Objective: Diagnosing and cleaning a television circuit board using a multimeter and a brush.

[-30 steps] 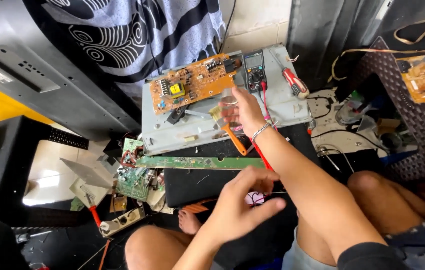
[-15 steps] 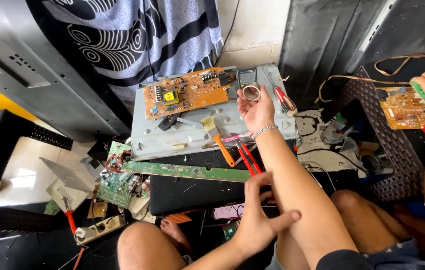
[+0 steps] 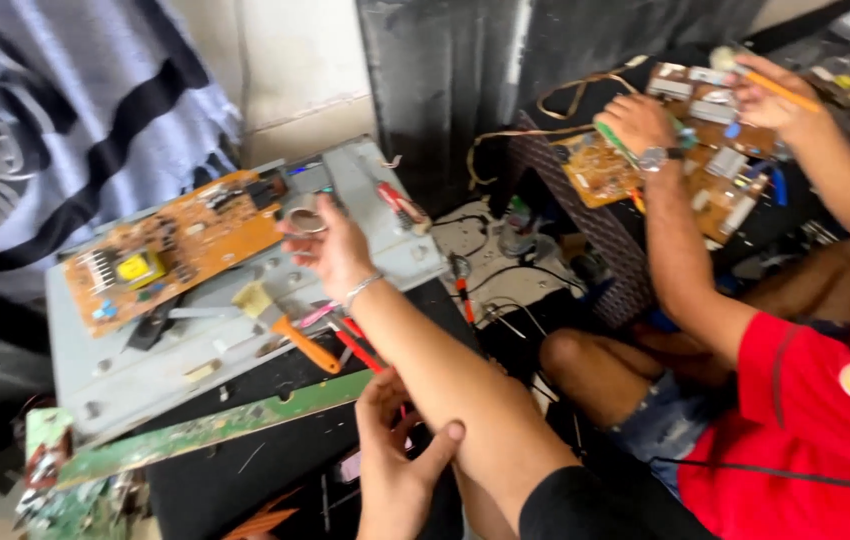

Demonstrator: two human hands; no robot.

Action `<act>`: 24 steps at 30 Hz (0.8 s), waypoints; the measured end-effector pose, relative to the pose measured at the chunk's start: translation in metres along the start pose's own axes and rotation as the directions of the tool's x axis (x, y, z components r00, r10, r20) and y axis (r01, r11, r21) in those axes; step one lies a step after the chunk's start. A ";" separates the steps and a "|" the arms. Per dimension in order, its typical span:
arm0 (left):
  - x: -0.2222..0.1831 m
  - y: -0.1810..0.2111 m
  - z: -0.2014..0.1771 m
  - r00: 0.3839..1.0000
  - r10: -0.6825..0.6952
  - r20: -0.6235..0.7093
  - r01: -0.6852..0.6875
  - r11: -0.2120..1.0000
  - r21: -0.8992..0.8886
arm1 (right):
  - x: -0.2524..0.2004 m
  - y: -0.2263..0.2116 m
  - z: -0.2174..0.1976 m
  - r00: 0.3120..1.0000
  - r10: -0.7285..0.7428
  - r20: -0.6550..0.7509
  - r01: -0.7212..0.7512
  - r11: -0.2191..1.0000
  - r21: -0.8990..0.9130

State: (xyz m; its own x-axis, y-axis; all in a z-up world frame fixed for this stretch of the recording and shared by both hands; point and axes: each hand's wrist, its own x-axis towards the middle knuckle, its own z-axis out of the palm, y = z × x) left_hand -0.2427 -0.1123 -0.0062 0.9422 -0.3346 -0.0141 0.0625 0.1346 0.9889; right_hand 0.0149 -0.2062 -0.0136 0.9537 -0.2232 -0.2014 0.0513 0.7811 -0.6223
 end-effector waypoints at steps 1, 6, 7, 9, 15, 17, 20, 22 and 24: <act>-0.002 -0.004 0.001 0.996 -0.086 -0.032 0.085 0.996 -0.029 | -0.005 0.001 0.006 0.996 0.006 0.087 -0.003 0.999 -0.041; -0.025 -0.067 -0.001 0.965 -0.255 0.052 0.260 0.956 -0.133 | -0.016 -0.012 0.019 0.956 -0.023 0.292 0.074 0.983 -0.167; -0.025 -0.076 -0.002 0.978 -0.204 0.039 0.208 0.967 -0.145 | -0.016 -0.012 0.019 0.963 -0.030 0.269 0.073 0.986 -0.153; -0.015 -0.074 -0.006 0.987 -0.156 0.033 0.159 0.974 -0.160 | -0.014 -0.009 0.017 0.970 -0.040 0.239 0.076 0.987 -0.141; 0.003 -0.039 -0.010 0.998 -0.047 -0.032 0.044 0.995 -0.085 | -0.011 0.001 0.018 0.965 -0.024 0.260 0.056 0.992 -0.116; -0.007 -0.047 -0.009 0.970 -0.243 0.027 0.245 0.965 -0.091 | -0.012 -0.002 0.022 0.932 -0.040 0.360 0.103 0.982 -0.158; -0.029 -0.094 -0.005 0.977 -0.215 0.003 0.213 0.969 -0.123 | -0.018 -0.009 0.025 0.926 -0.069 0.371 0.147 0.972 -0.184; -0.018 -0.085 -0.013 0.983 -0.180 -0.020 0.179 0.983 -0.038 | -0.017 -0.007 0.023 0.947 -0.063 0.314 0.127 0.974 -0.188; -0.005 -0.064 -0.017 0.989 -0.144 -0.043 0.146 0.988 0.052 | -0.017 -0.004 0.022 0.965 -0.054 0.257 0.105 0.977 -0.186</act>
State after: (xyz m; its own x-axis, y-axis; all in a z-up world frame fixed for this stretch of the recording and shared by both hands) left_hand -0.2456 -0.1039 -0.0722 0.9367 -0.3103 -0.1624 0.1822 0.0358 0.9826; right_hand 0.0051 -0.1928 0.0085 0.9936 -0.1077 0.0340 0.0948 0.6313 -0.7697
